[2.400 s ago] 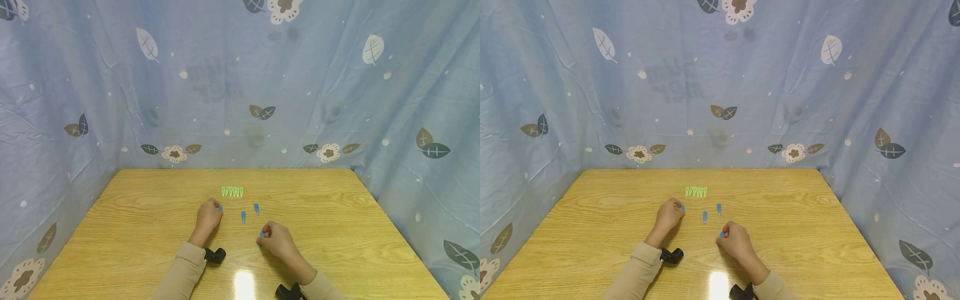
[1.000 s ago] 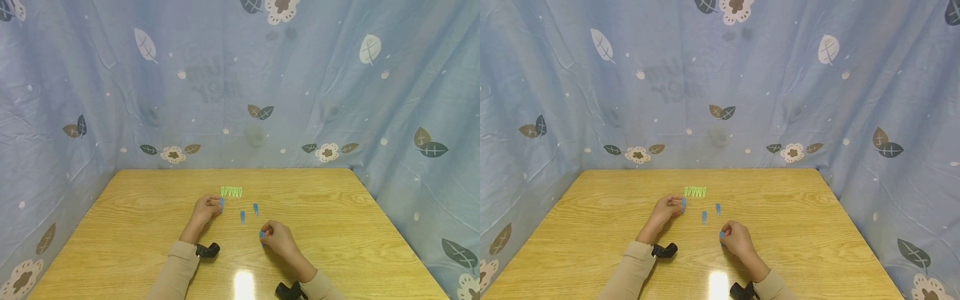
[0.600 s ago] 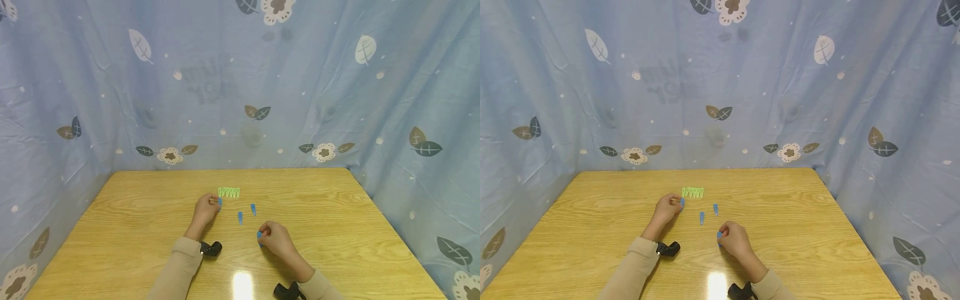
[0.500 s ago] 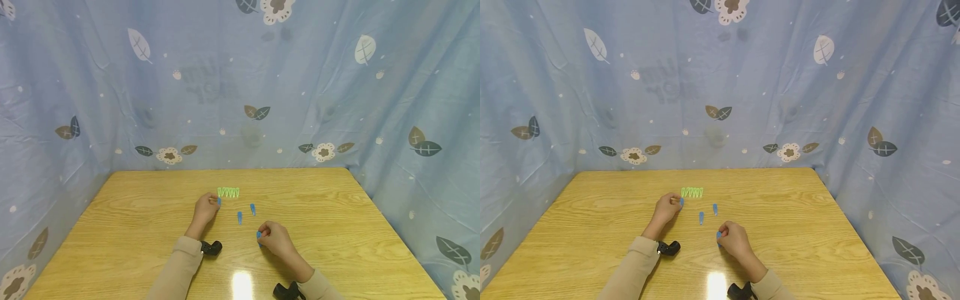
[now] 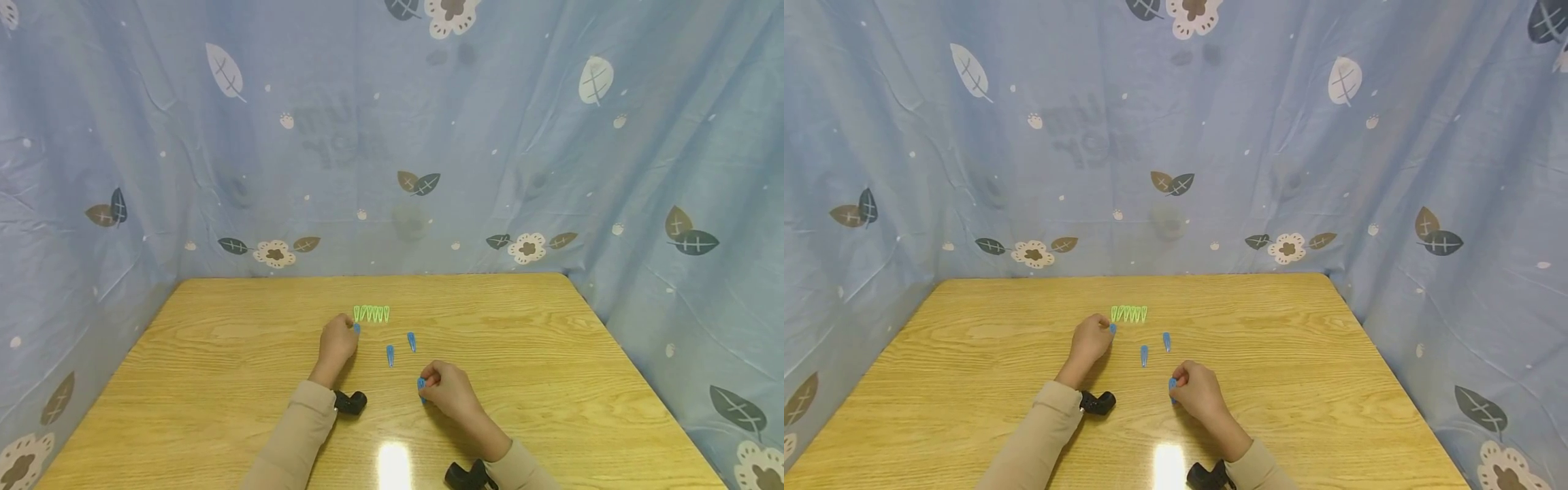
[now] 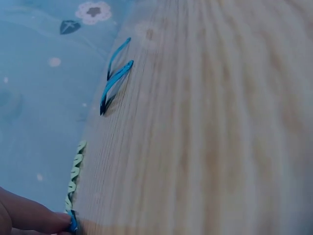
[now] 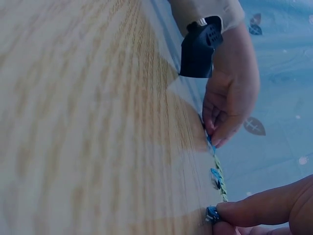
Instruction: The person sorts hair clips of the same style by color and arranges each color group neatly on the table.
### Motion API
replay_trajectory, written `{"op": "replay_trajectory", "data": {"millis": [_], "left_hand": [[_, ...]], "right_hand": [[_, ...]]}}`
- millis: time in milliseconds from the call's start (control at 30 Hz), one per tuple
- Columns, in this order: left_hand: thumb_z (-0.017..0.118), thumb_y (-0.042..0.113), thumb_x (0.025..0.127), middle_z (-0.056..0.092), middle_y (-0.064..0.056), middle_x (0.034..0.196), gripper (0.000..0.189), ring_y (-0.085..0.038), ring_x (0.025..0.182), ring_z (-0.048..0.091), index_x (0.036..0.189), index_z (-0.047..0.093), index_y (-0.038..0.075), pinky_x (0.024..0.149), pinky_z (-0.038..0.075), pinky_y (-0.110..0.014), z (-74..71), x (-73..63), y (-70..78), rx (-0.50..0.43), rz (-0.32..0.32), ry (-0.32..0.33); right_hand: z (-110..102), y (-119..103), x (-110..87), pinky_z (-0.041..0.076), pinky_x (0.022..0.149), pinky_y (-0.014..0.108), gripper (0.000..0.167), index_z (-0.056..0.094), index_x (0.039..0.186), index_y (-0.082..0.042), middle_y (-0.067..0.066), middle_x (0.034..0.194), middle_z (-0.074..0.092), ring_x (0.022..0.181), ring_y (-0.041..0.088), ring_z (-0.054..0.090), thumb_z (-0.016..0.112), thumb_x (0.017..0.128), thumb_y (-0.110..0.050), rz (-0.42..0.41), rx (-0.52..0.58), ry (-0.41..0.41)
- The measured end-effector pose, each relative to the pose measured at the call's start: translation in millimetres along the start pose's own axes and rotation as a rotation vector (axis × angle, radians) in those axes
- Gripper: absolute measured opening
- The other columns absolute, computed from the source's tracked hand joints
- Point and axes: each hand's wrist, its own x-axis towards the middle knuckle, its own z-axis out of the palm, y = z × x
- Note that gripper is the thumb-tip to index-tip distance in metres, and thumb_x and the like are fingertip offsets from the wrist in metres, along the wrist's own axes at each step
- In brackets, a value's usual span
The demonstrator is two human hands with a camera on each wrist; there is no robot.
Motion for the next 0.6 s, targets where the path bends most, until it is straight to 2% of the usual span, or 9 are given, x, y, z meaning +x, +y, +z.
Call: {"op": "replay_trajectory", "data": {"millis": [100,300,500,600], "left_hand": [[0.057,0.011,0.093,0.065,-0.022,0.116,0.026,-0.039,0.103,0.063,0.112,0.062,-0.006,0.082,0.055,-0.045,0.7,-0.8,-2.8,-0.004,0.005,0.008],[0.060,0.010,0.091,0.065,-0.023,0.116,0.025,-0.039,0.101,0.063,0.111,0.062,-0.005,0.066,0.054,-0.035,-1.3,-3.6,-8.0,-0.068,0.029,0.008],[0.060,0.009,0.090,0.062,-0.025,0.119,0.028,-0.039,0.107,0.062,0.115,0.061,-0.003,0.080,0.057,-0.042,-2.6,-4.2,-15.0,-0.177,0.034,-0.010],[0.062,0.008,0.089,0.064,-0.023,0.115,0.028,-0.037,0.103,0.064,0.115,0.064,-0.002,0.078,0.057,-0.041,-1.9,-2.4,-18.6,-0.188,0.045,-0.015]], "right_hand": [[0,0,-0.1,0.043,0.051,0.017,0.017,0.063,0.092,0.004,0.002,0.073,0.055,0.062,0.012,0.050,0.068,0.076,0.001,-0.003,-0.003,0.003],[0,0,-0.2,0.043,0.051,0.017,0.017,0.063,0.092,0.003,0.002,0.073,0.056,0.062,0.012,0.051,0.067,0.076,0.000,-0.004,-0.013,0.006],[0,1,0.0,0.043,0.050,0.017,0.016,0.063,0.091,0.003,0.002,0.072,0.056,0.061,0.011,0.051,0.068,0.076,0.000,-0.002,-0.004,0.005],[0,-1,-0.4,0.043,0.051,0.017,0.016,0.063,0.091,0.003,0.002,0.072,0.056,0.061,0.011,0.050,0.067,0.076,0.001,-0.001,0.001,0.009]]}}
